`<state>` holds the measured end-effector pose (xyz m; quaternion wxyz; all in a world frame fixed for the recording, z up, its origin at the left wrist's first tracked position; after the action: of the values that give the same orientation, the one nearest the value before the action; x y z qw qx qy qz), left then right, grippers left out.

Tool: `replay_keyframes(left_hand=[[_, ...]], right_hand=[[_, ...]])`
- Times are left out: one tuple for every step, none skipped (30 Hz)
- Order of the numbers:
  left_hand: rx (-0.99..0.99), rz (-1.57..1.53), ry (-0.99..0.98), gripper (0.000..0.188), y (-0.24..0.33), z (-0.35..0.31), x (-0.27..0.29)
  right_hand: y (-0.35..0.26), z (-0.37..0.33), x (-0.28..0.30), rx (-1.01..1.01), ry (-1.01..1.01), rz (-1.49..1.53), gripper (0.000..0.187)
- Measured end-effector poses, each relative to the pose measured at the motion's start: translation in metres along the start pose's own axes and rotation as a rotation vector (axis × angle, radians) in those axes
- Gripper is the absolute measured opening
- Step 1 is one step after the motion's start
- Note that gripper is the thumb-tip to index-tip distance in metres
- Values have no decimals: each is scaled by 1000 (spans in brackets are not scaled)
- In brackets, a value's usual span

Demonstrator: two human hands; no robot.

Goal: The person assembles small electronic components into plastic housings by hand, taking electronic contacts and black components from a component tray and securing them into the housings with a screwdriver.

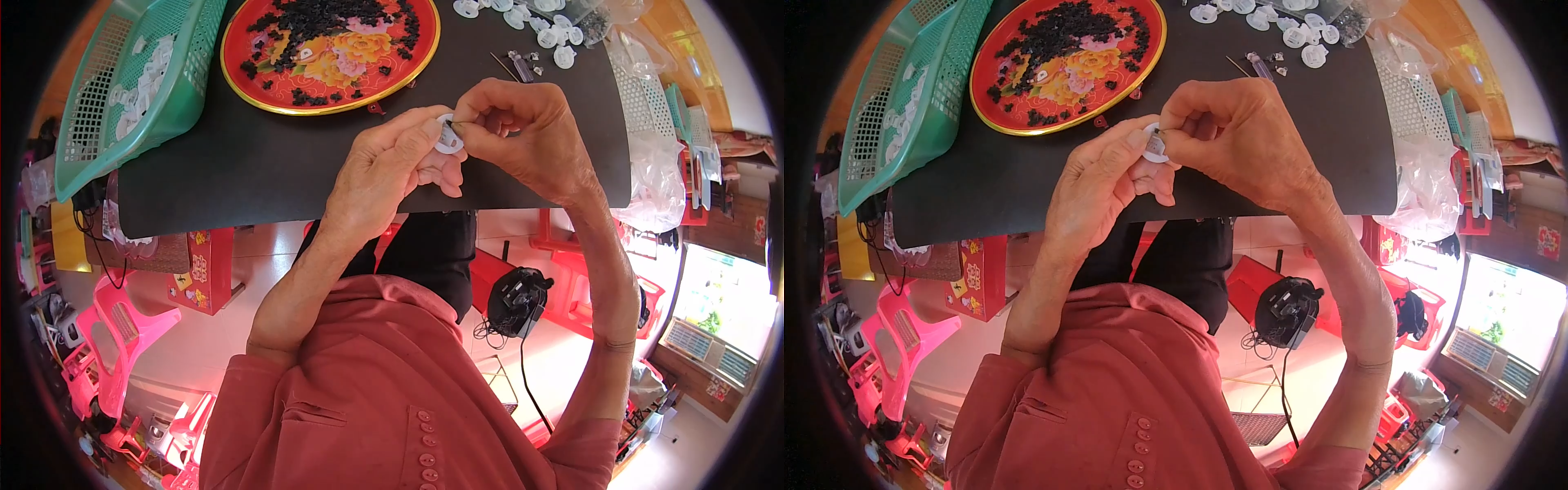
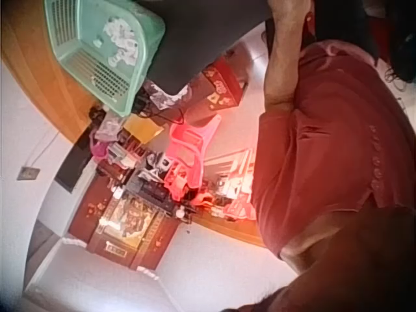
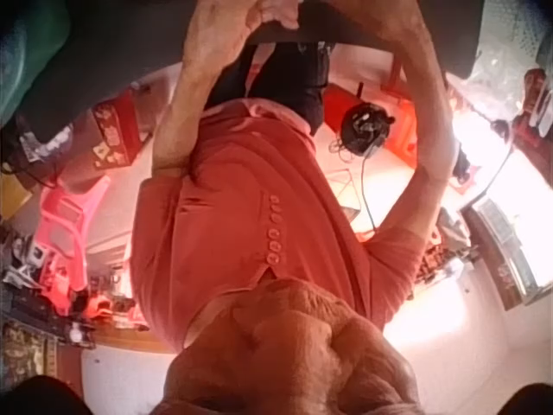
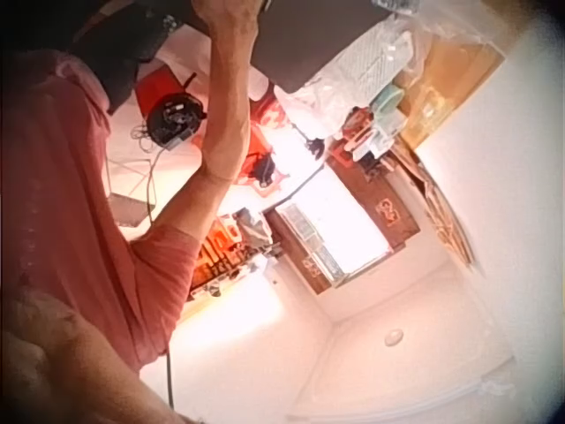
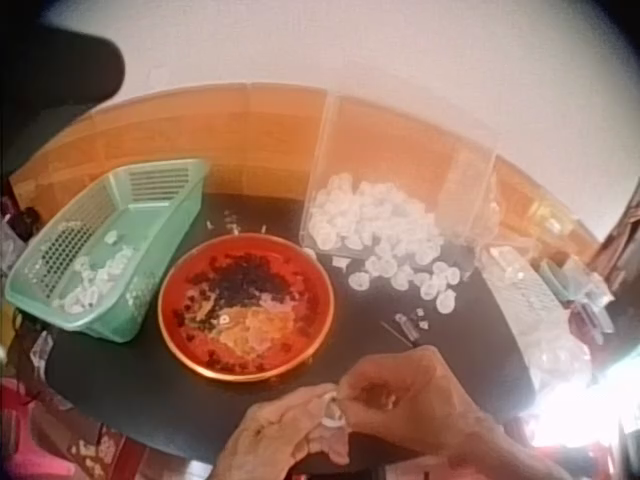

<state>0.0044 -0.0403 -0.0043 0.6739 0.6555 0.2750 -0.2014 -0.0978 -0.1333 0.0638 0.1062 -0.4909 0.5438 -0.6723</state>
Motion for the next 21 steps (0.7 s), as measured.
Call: replay_keyframes(left_hand=[[0,0,1,36,0,0,1],[8,14,-4,36,0,0,2],[15,28,-8,36,0,1,2],[16,27,-8,36,0,0,2],[7,7,-10,36,0,0,1],[-3,-12,-13,36,0,0,1],[-3,-11,-12,36,0,0,1],[-9,-43,-12,35,-1,1,1],[-16,-75,-11,35,-1,1,1],[-15,-74,-12,35,-1,1,1],[-26,-84,-12,35,-1,1,2],[-36,-95,-13,34,-1,1,2],[-34,-94,-12,34,-1,1,2],[-35,-90,-9,35,-1,0,2],[-36,-86,-6,35,-1,0,3],[-35,-86,-5,35,-1,0,2],[-34,-67,-3,35,0,0,2],[-33,-47,0,35,0,0,2],[-32,-47,-2,35,-1,0,2],[-39,-42,-4,35,-1,0,1],[-47,-36,-6,35,-1,0,1]], right_hand=[[1,0,-1,0,-1,0,7],[1,-1,-2,-9,30,8,6],[2,-2,-2,-17,60,16,6],[2,-3,-2,-18,60,16,6],[2,-4,-2,4,73,8,5],[1,-4,-2,26,87,0,5],[2,-5,-3,27,86,1,5],[3,-6,-2,41,112,-6,4],[3,-6,-2,56,138,-13,4],[5,-7,-3,56,139,-12,4],[6,-8,-4,52,157,5,4],[7,-8,-4,48,176,22,4],[7,-8,-5,47,175,24,4],[5,-8,-6,100,203,-13,4],[3,-9,-6,153,231,-49,5],[4,-9,-7,151,231,-48,5],[4,-10,-8,161,238,-45,5],[5,-10,-8,172,245,-42,5],[5,-11,-7,170,247,-43,5],[6,-11,-7,155,250,-43,5],[7,-11,-7,140,253,-43,5]])
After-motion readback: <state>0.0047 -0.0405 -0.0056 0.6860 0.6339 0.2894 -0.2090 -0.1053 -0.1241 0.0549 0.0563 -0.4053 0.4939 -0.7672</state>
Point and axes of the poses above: each hand's wrist, its own z-axis towards the middle knuckle, its own x-axis out of the back of the hand, y = z × x, the point moved 4 cm from there along z, towards the middle knuckle, and after that the axes turned 4 degrees about -x, right-handed, at the moved point
